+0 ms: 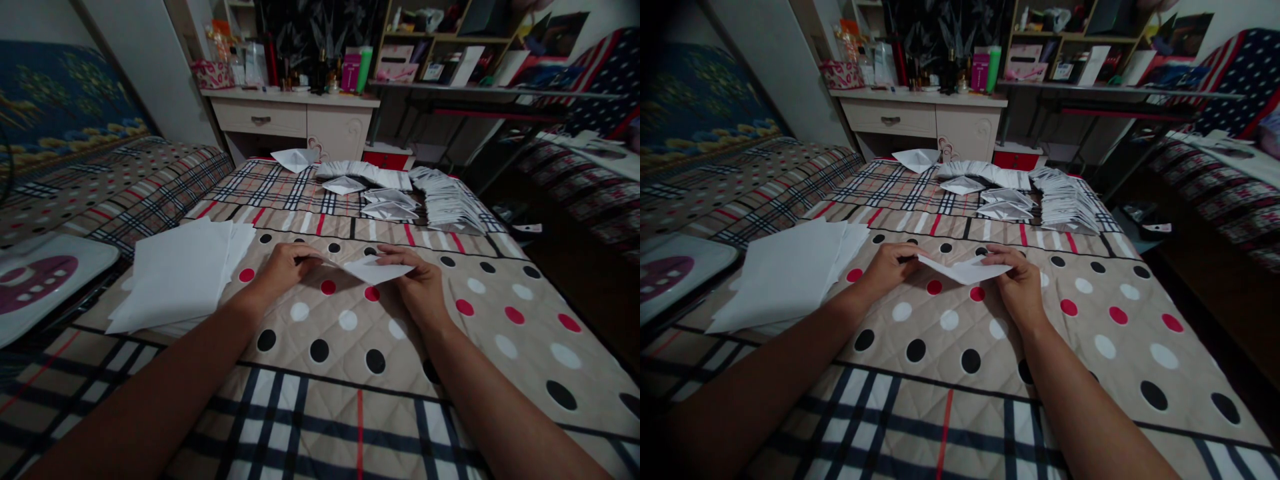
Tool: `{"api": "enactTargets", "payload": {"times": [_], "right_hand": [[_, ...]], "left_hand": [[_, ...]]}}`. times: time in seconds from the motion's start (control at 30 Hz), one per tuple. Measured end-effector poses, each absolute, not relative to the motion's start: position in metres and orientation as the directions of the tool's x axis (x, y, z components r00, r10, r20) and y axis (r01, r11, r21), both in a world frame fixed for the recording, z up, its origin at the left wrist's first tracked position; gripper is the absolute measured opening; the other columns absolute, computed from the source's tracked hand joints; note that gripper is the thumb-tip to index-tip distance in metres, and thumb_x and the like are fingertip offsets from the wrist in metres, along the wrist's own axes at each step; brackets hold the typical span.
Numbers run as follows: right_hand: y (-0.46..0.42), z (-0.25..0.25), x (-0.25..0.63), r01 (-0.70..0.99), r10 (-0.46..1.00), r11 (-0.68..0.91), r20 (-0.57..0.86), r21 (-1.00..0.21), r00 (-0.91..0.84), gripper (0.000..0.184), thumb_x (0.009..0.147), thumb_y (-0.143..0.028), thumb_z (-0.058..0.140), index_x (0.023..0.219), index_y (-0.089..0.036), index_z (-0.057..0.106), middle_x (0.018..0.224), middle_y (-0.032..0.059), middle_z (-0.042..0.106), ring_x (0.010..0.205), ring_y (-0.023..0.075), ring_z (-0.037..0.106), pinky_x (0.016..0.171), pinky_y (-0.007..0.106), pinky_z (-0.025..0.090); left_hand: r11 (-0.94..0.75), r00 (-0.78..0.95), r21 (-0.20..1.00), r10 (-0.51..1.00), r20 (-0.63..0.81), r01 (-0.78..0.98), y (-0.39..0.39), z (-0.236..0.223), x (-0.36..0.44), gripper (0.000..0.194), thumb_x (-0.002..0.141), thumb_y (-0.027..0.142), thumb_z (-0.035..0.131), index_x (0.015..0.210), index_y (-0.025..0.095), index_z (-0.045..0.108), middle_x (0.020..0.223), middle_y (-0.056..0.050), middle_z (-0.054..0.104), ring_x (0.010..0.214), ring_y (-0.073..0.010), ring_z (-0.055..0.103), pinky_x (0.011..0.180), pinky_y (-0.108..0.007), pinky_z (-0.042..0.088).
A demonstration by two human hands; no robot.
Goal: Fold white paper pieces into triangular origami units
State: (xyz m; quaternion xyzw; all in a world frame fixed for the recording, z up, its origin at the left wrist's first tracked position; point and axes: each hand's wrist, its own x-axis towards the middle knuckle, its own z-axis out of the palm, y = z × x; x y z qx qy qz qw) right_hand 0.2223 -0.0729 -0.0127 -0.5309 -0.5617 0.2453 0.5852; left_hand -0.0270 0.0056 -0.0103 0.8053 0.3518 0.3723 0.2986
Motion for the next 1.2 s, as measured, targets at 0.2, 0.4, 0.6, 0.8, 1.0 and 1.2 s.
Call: {"api": "enactTargets", "payload": {"times": [0.2, 0.4, 0.6, 0.8, 1.0, 1.2], "right_hand": [[-0.072, -0.013, 0.222, 0.331, 0.900, 0.276, 0.364, -0.902, 0.241, 0.007, 0.077, -0.022, 0.070, 0.079, -0.025, 0.076, 0.111, 0.0067, 0.071, 0.107, 0.0280, 0.065, 0.099, 0.055, 0.049], [-0.069, -0.018, 0.226, 0.368, 0.915, 0.284, 0.365, -0.885, 0.171, 0.009, 0.077, -0.030, 0.071, 0.083, -0.024, 0.074, 0.111, 0.0089, 0.070, 0.108, 0.0289, 0.064, 0.093, 0.053, 0.053], [-0.074, -0.011, 0.220, 0.602, 0.858, 0.381, 0.511, -0.702, 0.053, 0.054, 0.075, -0.034, 0.074, 0.127, -0.031, 0.058, 0.136, 0.0085, 0.055, 0.125, 0.0311, 0.051, 0.097, 0.053, 0.048], [-0.090, 0.006, 0.195, 0.765, 0.717, 0.521, 0.681, -0.380, -0.150, 0.068, 0.080, -0.031, 0.071, 0.141, -0.033, 0.042, 0.146, 0.0094, 0.044, 0.132, 0.0332, 0.043, 0.108, 0.055, 0.036], [-0.090, 0.003, 0.194, 0.789, 0.711, 0.530, 0.670, -0.310, -0.214, 0.019, 0.085, -0.015, 0.059, 0.096, -0.028, 0.069, 0.118, 0.0050, 0.067, 0.109, 0.0280, 0.059, 0.090, 0.049, 0.047], [-0.079, -0.014, 0.219, 0.771, 0.811, 0.406, 0.583, -0.490, -0.057, 0.033, 0.066, 0.002, 0.049, 0.081, -0.021, 0.068, 0.098, 0.0075, 0.073, 0.094, 0.0259, 0.065, 0.083, 0.045, 0.052]], "left_hand": [[-0.528, 0.405, 0.789, 0.826, 0.391, 0.314, 0.004, -0.007, -0.025, 0.013, 0.081, 0.028, 0.066, 0.082, 0.017, 0.073, 0.084, -0.006, 0.073, 0.076, -0.0165, 0.066, 0.070, -0.029, 0.053], [-0.510, 0.221, 0.824, 0.858, 0.464, 0.246, 0.001, -0.006, -0.025, 0.016, 0.080, 0.031, 0.064, 0.087, 0.016, 0.067, 0.082, -0.004, 0.071, 0.076, -0.0160, 0.068, 0.070, -0.027, 0.056], [-0.703, 0.172, 0.436, 0.614, 0.770, 0.561, -0.011, 0.001, -0.029, 0.008, 0.082, 0.022, 0.061, 0.086, 0.020, 0.068, 0.085, -0.003, 0.073, 0.080, -0.0166, 0.066, 0.081, -0.032, 0.053], [-0.848, 0.523, 0.078, 0.393, 0.756, 0.524, -0.024, 0.009, -0.025, 0.015, 0.083, 0.018, 0.060, 0.092, 0.026, 0.069, 0.087, -0.003, 0.071, 0.087, -0.0205, 0.062, 0.079, -0.037, 0.047], [-0.895, 0.700, 0.026, 0.365, 0.614, 0.445, -0.030, 0.010, -0.017, 0.017, 0.087, 0.020, 0.057, 0.096, 0.026, 0.070, 0.090, -0.003, 0.070, 0.090, -0.0199, 0.060, 0.078, -0.036, 0.044], [-0.842, 0.676, 0.224, 0.530, 0.513, 0.491, -0.009, -0.010, -0.019, 0.022, 0.082, 0.022, 0.066, 0.104, 0.023, 0.071, 0.116, -0.007, 0.066, 0.115, -0.0256, 0.055, 0.096, -0.044, 0.043]]}}
